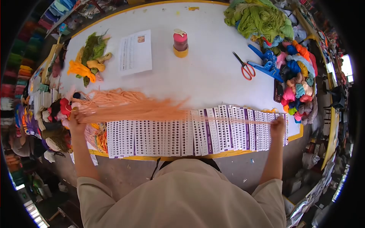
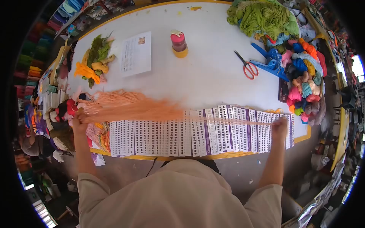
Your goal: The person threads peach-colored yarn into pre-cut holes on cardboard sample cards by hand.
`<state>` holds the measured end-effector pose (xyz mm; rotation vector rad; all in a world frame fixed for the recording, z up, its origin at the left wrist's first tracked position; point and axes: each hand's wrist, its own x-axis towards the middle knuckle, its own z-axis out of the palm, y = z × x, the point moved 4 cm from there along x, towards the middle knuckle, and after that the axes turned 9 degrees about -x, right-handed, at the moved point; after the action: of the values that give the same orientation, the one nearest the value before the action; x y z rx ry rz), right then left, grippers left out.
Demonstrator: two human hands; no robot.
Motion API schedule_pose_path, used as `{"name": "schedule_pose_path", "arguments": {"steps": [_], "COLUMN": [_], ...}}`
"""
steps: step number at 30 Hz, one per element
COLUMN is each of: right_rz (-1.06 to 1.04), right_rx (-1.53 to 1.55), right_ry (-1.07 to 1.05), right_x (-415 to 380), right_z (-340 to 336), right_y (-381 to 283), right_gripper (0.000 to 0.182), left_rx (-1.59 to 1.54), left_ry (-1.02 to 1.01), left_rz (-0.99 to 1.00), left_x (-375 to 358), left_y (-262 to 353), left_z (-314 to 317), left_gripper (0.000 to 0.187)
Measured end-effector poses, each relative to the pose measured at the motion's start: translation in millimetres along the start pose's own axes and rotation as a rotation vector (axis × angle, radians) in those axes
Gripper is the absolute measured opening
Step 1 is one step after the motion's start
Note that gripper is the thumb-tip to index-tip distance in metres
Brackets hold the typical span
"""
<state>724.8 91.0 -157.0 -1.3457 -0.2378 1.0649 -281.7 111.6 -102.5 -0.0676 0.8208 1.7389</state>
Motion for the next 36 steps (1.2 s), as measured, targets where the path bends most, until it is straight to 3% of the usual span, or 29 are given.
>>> {"name": "schedule_pose_path", "arguments": {"steps": [1,2,3,4,5,6,8,11,12,14,17,19,20,22,26,29,31,36], "right_rz": [-0.086,-0.253,-0.195,-0.244,-0.29,-0.401,-0.355,-0.11,-0.16,-0.055,-0.124,-0.136,-0.127,-0.111,-0.035,-0.012,0.076,0.223], "right_rx": [-0.077,-0.515,-0.178,-0.263,-0.353,-0.573,-1.166,-1.291,-0.977,-1.258,-1.281,-1.345,-1.392,-1.41,-1.428,-1.413,-1.339,-1.201], "right_ry": [0.192,0.091,0.649,0.68,0.711,0.479,0.091,-0.398,-0.579,-0.773,-0.866,-0.963,-0.981,-1.002,-1.064,-1.051,-1.035,-1.048], "right_x": [8,34,14,6,-3,-4,21,-29,-53,-97,-107,-108,-106,-104,-103,-101,-100,-97], "right_z": [-28,-88,-80,-68,-53,-23,-3,132,171,247,285,297,295,292,293,294,295,292], "right_y": [-29,-55,-73,-83,-83,-65,17,142,177,197,246,261,262,266,262,267,264,272], "right_gripper": [0.006,0.004,0.013,0.01,0.009,0.015,0.028,0.024,0.022,0.017,0.016,0.016,0.016,0.016,0.017,0.018,0.016,0.017], "left_rx": [0.004,-0.003,-0.01,-0.008,0.099,0.115,0.198,0.322,0.338,0.735,0.982,1.349,1.35,1.378,1.304,1.116,0.978,1.074], "left_ry": [0.03,0.04,0.048,0.0,0.084,0.027,-0.109,0.162,0.085,0.154,0.214,0.098,0.105,-0.117,-0.043,0.096,0.08,-0.044], "left_rz": [0.042,0.136,0.23,0.159,0.204,0.019,-0.352,-0.643,-0.845,-0.653,-0.685,-0.61,-0.613,-0.488,-0.44,-0.557,-0.612,-0.688], "left_x": [13,5,-6,-46,-52,-50,-50,-64,-71,-64,-60,-54,-53,-54,-62,-64,-65,-58], "left_y": [28,32,39,-11,-45,-88,-176,-328,-364,-425,-475,-488,-489,-493,-489,-488,-487,-491], "left_z": [-31,-27,-12,53,59,55,49,50,64,71,69,68,66,67,64,61,73,70], "left_gripper": [0.024,0.026,0.028,0.03,0.03,0.025,0.02,0.019,0.019,0.016,0.013,0.014,0.014,0.015,0.014,0.013,0.013,0.012]}}
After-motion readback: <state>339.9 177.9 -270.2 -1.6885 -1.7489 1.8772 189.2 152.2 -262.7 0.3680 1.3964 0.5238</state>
